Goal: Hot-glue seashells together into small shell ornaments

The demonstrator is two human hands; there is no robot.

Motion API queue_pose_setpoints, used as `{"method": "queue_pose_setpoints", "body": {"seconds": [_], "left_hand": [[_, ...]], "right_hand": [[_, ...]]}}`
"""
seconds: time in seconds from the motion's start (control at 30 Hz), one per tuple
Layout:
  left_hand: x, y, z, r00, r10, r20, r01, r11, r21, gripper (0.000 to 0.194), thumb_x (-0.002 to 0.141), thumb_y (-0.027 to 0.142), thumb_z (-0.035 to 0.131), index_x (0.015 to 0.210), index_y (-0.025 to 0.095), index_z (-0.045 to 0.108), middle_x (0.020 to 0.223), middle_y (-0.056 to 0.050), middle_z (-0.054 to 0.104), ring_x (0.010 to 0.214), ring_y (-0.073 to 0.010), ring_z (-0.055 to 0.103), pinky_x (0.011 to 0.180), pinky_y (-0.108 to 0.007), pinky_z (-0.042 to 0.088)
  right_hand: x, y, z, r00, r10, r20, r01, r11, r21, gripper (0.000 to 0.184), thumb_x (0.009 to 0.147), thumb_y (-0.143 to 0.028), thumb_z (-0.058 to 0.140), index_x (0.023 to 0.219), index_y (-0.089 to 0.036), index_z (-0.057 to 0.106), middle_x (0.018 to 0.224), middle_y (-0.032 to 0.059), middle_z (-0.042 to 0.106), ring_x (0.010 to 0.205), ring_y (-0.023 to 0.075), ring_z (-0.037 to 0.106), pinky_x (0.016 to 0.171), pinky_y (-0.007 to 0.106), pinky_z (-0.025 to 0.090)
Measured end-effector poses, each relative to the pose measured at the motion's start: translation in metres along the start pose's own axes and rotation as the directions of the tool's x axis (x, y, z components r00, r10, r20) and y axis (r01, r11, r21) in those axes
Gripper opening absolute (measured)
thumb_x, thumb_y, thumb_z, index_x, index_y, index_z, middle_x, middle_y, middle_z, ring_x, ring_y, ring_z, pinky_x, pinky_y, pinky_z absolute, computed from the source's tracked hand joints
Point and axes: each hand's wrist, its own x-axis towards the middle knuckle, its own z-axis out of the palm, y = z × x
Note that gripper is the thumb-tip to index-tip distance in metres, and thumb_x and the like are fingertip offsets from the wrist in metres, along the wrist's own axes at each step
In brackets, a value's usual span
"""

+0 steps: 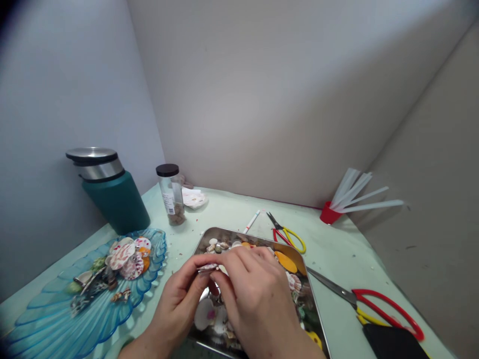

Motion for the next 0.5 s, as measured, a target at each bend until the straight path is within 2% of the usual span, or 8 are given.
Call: {"method": "queue_pose_setpoints", "body": {"seconds": [0.13, 0.23, 0.33, 0.5], "left_hand": [[-0.0004, -0.0042, 0.0, 1.0, -0.013, -0.009, 0.014, 1.0, 0.027, 0.023, 0.093, 0.029, 0.047, 0.108, 0.02, 0.062, 0.094, -0.006, 0.067, 0.072, -0.0156, 0.06, 0.067, -0.025, 0.049], [-0.001, -0.0059, -0.0005, 1.0, -0.004, -0.005, 0.004, 0.999, 0.039, 0.024, 0.094, 0.028, 0.046, 0.111, 0.022, 0.063, 0.102, -0.007, 0.067, 0.079, -0.0179, 0.062, 0.07, -0.026, 0.049], [-0.0009, -0.0041, -0.001, 1.0, 0.021, 0.01, -0.021, 0.999, 0.044, 0.025, 0.094, 0.027, 0.045, 0.112, 0.024, 0.062, 0.113, -0.007, 0.065, 0.091, -0.02, 0.062, 0.079, -0.029, 0.049], [-0.0002, 0.0001, -0.0003, 0.994, 0.108, 0.011, -0.109, 0.992, 0.063, 0.024, 0.093, 0.02, 0.046, 0.111, 0.024, 0.062, 0.116, -0.005, 0.064, 0.109, -0.0208, 0.057, 0.096, -0.031, 0.041]], "right_hand": [[-0.0005, -0.0004, -0.0008, 1.0, 0.007, 0.013, -0.007, 1.0, -0.001, 0.014, 0.089, -0.016, 0.054, 0.091, -0.018, 0.067, 0.076, 0.0042, 0.066, 0.076, 0.0216, 0.062, 0.072, 0.036, 0.042], [-0.0011, 0.0004, -0.0007, 1.0, 0.01, 0.021, -0.01, 1.0, -0.007, 0.016, 0.089, -0.017, 0.052, 0.093, -0.019, 0.067, 0.078, 0.0049, 0.067, 0.079, 0.0223, 0.062, 0.074, 0.036, 0.042], [-0.0022, 0.0018, 0.0002, 0.999, 0.024, 0.03, -0.024, 1.0, -0.01, 0.018, 0.089, -0.015, 0.05, 0.094, -0.019, 0.067, 0.082, 0.0059, 0.067, 0.082, 0.0232, 0.061, 0.074, 0.037, 0.043], [-0.0038, 0.0035, 0.0012, 0.998, 0.038, 0.05, -0.037, 0.999, -0.006, 0.017, 0.091, -0.016, 0.049, 0.094, -0.019, 0.066, 0.083, 0.0063, 0.066, 0.083, 0.0235, 0.06, 0.075, 0.037, 0.043]]}}
